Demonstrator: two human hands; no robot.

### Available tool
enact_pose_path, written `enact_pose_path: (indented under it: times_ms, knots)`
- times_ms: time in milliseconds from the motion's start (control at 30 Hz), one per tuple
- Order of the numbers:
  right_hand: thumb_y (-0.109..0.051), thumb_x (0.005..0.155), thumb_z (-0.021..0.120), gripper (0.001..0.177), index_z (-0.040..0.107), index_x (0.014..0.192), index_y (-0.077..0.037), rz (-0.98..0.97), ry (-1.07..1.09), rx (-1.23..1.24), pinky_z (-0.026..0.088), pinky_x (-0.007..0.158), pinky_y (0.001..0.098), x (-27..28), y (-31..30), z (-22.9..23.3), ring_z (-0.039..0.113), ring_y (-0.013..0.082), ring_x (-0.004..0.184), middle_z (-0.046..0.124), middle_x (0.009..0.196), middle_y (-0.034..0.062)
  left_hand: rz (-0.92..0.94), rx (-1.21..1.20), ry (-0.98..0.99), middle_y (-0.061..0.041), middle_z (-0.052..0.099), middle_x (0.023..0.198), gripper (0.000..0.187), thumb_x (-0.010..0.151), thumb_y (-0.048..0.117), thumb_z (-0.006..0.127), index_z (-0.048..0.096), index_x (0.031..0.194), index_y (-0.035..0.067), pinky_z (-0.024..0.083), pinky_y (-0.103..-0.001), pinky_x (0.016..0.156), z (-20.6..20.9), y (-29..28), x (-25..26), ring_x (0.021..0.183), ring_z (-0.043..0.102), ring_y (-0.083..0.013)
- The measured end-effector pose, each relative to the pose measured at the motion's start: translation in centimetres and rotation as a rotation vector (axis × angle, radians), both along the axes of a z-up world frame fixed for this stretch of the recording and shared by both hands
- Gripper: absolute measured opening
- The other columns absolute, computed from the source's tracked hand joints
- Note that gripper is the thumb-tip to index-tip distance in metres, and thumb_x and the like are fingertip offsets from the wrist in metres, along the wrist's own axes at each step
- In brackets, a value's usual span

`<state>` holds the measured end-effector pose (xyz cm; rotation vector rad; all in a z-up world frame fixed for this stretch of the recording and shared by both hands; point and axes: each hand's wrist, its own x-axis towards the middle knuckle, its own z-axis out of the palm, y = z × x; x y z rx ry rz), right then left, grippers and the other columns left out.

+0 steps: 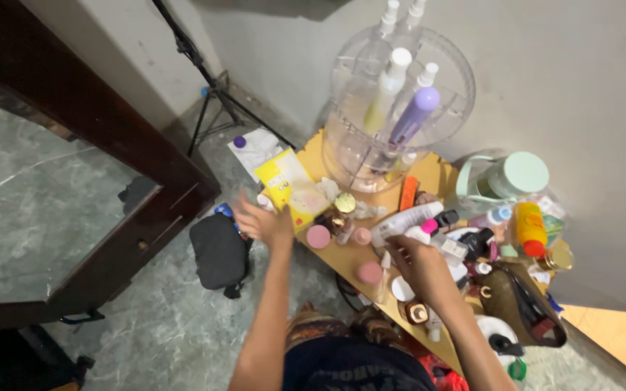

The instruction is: The person wipes a clear plastic rotating organizer with a tissue, then places various cosmetic bottles and tubes into its compartments. The person arranges the items one by one on the cluttered table.

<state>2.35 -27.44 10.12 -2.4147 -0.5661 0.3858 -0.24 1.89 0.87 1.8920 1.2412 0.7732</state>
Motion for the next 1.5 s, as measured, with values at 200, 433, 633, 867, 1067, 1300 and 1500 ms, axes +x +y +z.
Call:
enact_pose_path:
  times_ms: [200,433,633,867,1067,1300,1500]
  knots:
    - [-0.027,0.083,0.076,0.039,0.071,0.118,-0.01,0.026,0.073,-0.239,0.057,0.085,0.0453,1.9,-3.6,-1.9,0.074,0.0353,0.095,0.077,0.097,0.0192,-0.197,0.162,-0.14,-0.024,0.034,0.156,0.099,0.071,0.009,0.087,0.032,0.154,0.013,0.024,-0.058,0.116,1.6,-2.6,0.0,0.144,0.028,-0.047]
    - [-0.027,0.09,0.07,0.032,0.068,0.119,-0.013,-0.215,0.087,-0.529,0.055,0.09,0.0512,4.9,-12.2,-5.9,0.07,0.0403,0.104,0.073,0.106,0.0215,-0.471,-0.061,-0.022,-0.029,0.022,0.159,0.094,0.082,0.033,0.085,0.029,0.154,0.009,0.008,-0.064,0.119,-0.1,-12.6,-2.0,0.149,0.009,-0.0534]
    - [-0.033,0.094,0.065,0.039,0.061,0.127,-0.013,-0.324,-0.369,-0.592,0.05,0.091,0.0527,9.7,-21.0,-10.4,0.065,0.0416,0.112,0.066,0.121,0.0215,-0.552,0.009,0.002,-0.029,0.021,0.162,0.094,0.077,0.024,0.08,0.029,0.155,0.008,0.006,-0.063,0.122,-0.3,-14.7,-1.2,0.152,0.007,-0.0529]
    - [-0.029,0.088,0.062,0.056,0.05,0.143,-0.022,-0.233,-0.391,-0.969,0.03,0.104,0.0596,14.9,-25.4,-17.4,0.064,0.0359,0.116,0.065,0.124,0.0182,-0.511,0.015,-0.093,-0.029,0.023,0.162,0.091,0.079,0.02,0.076,0.028,0.156,0.009,0.0,-0.062,0.126,0.4,-16.0,-1.3,0.157,0.005,-0.0507]
    - [-0.028,0.1,0.056,0.037,0.056,0.136,-0.016,-0.146,-0.569,-0.96,0.026,0.12,0.0613,16.1,-26.6,-18.2,0.066,0.0317,0.113,0.069,0.115,0.0181,-0.43,-0.219,-0.056,-0.028,0.007,0.166,0.094,0.079,0.017,0.074,0.025,0.158,0.018,0.001,-0.058,0.123,2.0,-18.0,-2.2,0.154,-0.008,-0.0506]
    - [-0.033,0.109,0.056,0.028,0.058,0.12,-0.007,-0.114,-0.602,-0.868,0.026,0.12,0.0595,18.0,-27.0,-16.4,0.067,0.0315,0.11,0.072,0.103,0.0168,-0.452,-0.144,-0.05,-0.024,0.008,0.168,0.092,0.08,0.018,0.075,0.024,0.157,0.017,0.007,-0.058,0.124,2.3,-19.9,-1.0,0.154,-0.003,-0.0505]
    - [-0.032,0.09,0.064,0.038,0.059,0.12,-0.009,-0.119,-0.681,-0.845,0.028,0.115,0.0608,17.7,-26.8,-11.7,0.068,0.0317,0.109,0.074,0.104,0.0153,-0.462,-0.112,-0.051,-0.024,0.011,0.167,0.096,0.08,0.015,0.077,0.023,0.158,0.016,0.008,-0.059,0.123,2.3,-20.8,0.4,0.153,-0.002,-0.0514]
